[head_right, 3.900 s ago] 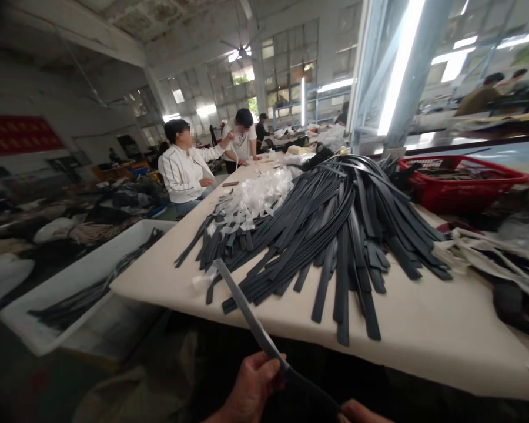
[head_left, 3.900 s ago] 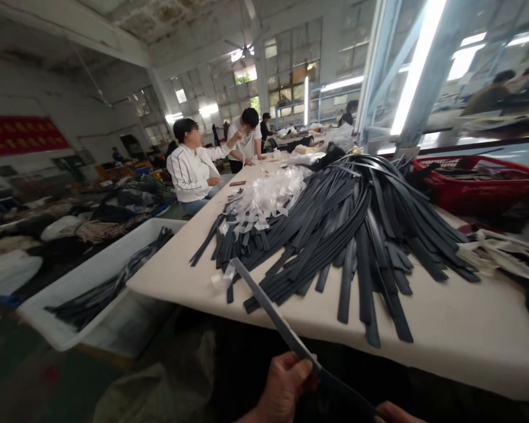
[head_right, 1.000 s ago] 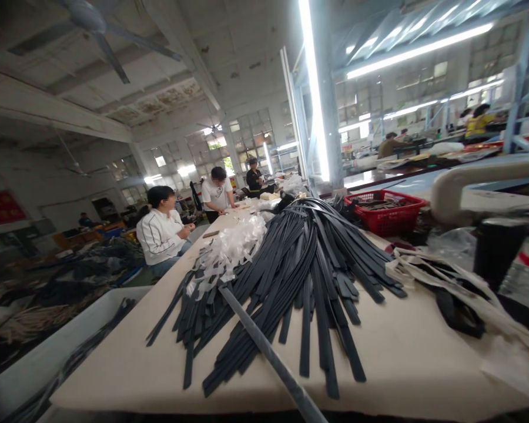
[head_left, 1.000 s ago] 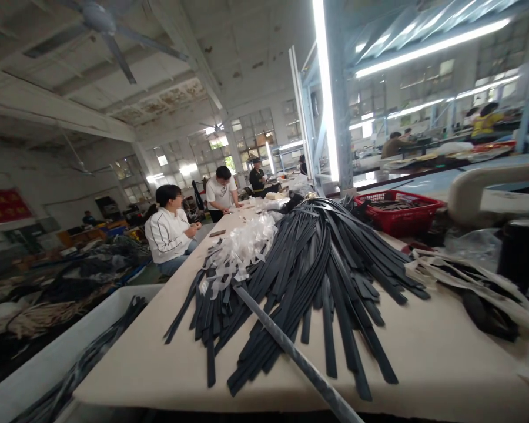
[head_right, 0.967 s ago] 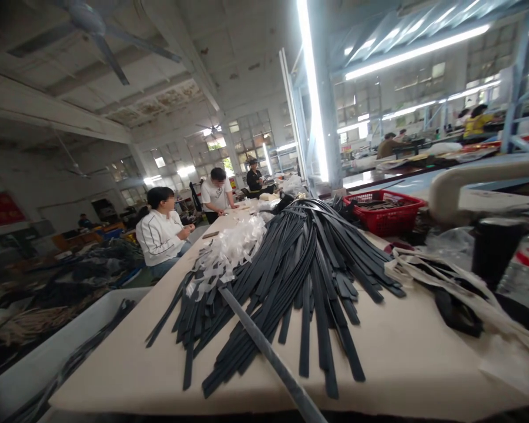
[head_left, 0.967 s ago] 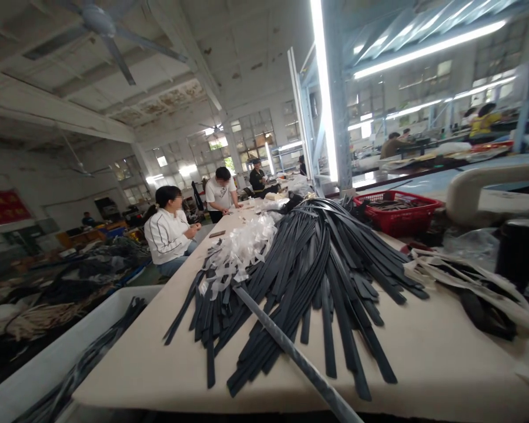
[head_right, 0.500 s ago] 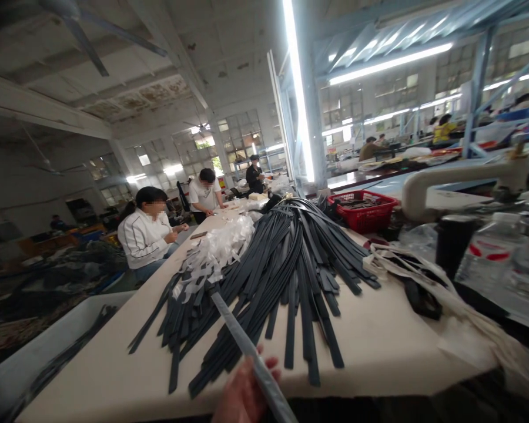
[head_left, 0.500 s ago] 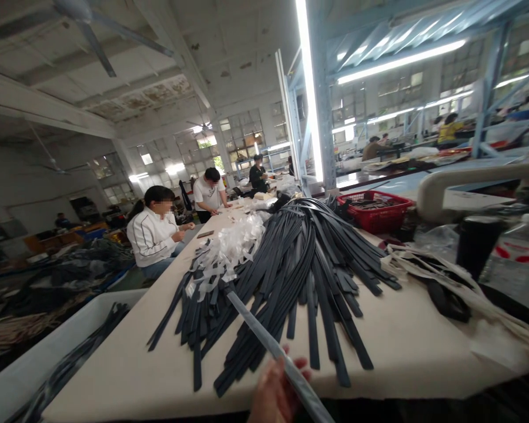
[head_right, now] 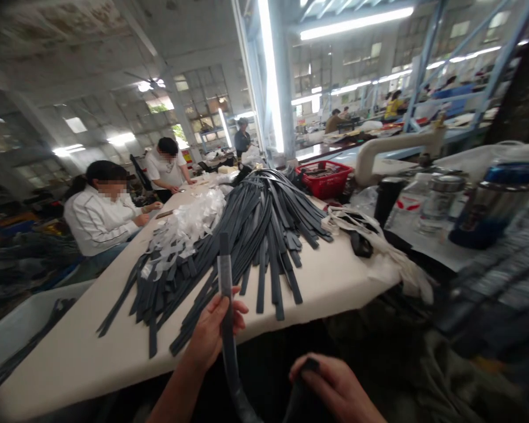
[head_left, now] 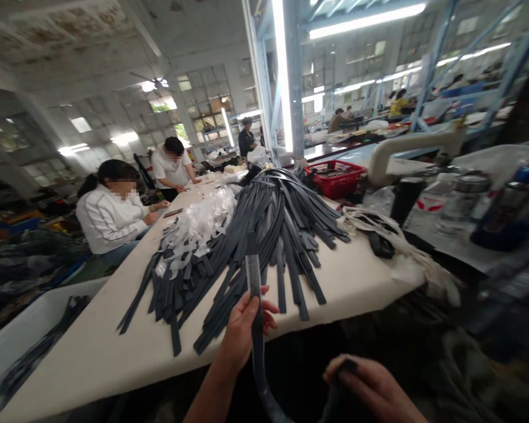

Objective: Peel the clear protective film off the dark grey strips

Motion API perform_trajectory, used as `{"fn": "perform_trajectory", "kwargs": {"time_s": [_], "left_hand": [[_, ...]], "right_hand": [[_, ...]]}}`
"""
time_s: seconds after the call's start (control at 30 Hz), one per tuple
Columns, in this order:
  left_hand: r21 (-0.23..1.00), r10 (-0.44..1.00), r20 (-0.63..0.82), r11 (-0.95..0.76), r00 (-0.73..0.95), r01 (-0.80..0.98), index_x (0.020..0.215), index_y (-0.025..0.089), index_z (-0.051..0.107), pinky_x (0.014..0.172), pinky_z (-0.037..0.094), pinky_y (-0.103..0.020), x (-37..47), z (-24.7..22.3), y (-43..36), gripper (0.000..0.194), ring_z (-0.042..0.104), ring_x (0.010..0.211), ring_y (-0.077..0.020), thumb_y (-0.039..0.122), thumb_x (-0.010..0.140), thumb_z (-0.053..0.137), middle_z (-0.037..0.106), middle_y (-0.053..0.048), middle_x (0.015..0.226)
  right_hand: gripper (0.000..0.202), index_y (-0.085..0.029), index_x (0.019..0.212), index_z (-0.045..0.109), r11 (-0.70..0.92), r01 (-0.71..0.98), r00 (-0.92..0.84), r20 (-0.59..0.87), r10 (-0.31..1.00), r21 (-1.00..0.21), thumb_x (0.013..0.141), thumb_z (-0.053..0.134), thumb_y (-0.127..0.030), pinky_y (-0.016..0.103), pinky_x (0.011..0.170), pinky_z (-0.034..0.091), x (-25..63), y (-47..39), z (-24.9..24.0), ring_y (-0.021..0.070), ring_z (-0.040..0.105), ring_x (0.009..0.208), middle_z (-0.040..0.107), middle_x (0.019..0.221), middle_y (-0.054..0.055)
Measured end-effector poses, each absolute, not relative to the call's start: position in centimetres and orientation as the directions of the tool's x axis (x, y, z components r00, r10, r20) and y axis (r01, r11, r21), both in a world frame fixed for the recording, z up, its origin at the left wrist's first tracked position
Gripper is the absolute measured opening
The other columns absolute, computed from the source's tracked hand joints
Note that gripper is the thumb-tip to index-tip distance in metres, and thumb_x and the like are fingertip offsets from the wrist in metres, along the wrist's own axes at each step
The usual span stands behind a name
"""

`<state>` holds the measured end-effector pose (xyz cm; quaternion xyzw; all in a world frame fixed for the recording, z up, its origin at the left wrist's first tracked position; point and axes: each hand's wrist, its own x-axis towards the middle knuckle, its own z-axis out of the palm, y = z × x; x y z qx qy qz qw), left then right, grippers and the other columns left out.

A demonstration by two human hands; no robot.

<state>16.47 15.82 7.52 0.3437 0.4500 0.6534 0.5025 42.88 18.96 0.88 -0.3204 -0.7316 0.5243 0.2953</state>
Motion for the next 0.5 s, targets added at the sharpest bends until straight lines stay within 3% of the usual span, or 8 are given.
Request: {"fn": "perform_trajectory", "kwargs": {"time_s": [0.07,0.23,0.37,0.5], "left_hand": [[0.956,0.994,-0.065,0.038,-0.085,-0.292,0.119,0.012,0.061,0.054,0.044,-0.021,18.5,6.2,15.2,0.044,0.065,0.061,-0.0128,0.046,0.090,0.061,0.073,-0.009,0.083],[0.972,0.957,-0.196,0.218,0.215,-0.083,0.119,0.013,0.062,0.059,0.044,-0.023,20.6,4.8,14.4,0.044,0.064,0.065,-0.0134,0.048,0.093,0.054,0.072,-0.008,0.086],[0.970,0.916,-0.242,0.237,0.319,0.055,0.115,0.015,0.066,0.063,0.047,-0.024,21.3,4.7,14.8,0.042,0.064,0.070,-0.0150,0.049,0.093,0.052,0.073,-0.007,0.087],[0.992,0.962,-0.087,0.059,0.259,0.116,0.123,0.019,0.063,0.089,0.052,-0.034,22.0,4.8,15.6,0.050,0.067,0.099,-0.0238,0.054,0.089,0.057,0.073,-0.010,0.112]], "right_hand": [[0.039,-0.021,0.095,0.075,0.222,0.026,-0.603,0.162,0.781,-0.975,0.093,0.055,-0.054,0.037,0.089,0.054,42.6,20.3,2.9,0.0263,0.068,0.100,0.074,0.106,0.009],[0.029,-0.021,0.094,0.076,0.117,-0.237,-0.524,0.228,0.820,-0.964,0.090,0.064,-0.047,0.039,0.102,0.046,42.5,23.0,6.8,0.0249,0.061,0.115,0.058,0.140,0.008],[0.029,-0.021,0.096,0.077,0.108,-0.326,-0.488,0.264,0.832,-0.939,0.090,0.065,-0.047,0.041,0.108,0.040,41.8,23.5,7.5,0.0236,0.061,0.116,0.068,0.126,0.007],[0.034,-0.018,0.096,0.077,0.188,-0.320,-0.424,0.318,0.848,-0.929,0.090,0.064,-0.049,0.037,0.094,0.050,40.8,22.4,7.7,0.0219,0.066,0.100,0.074,0.108,0.007]]}}
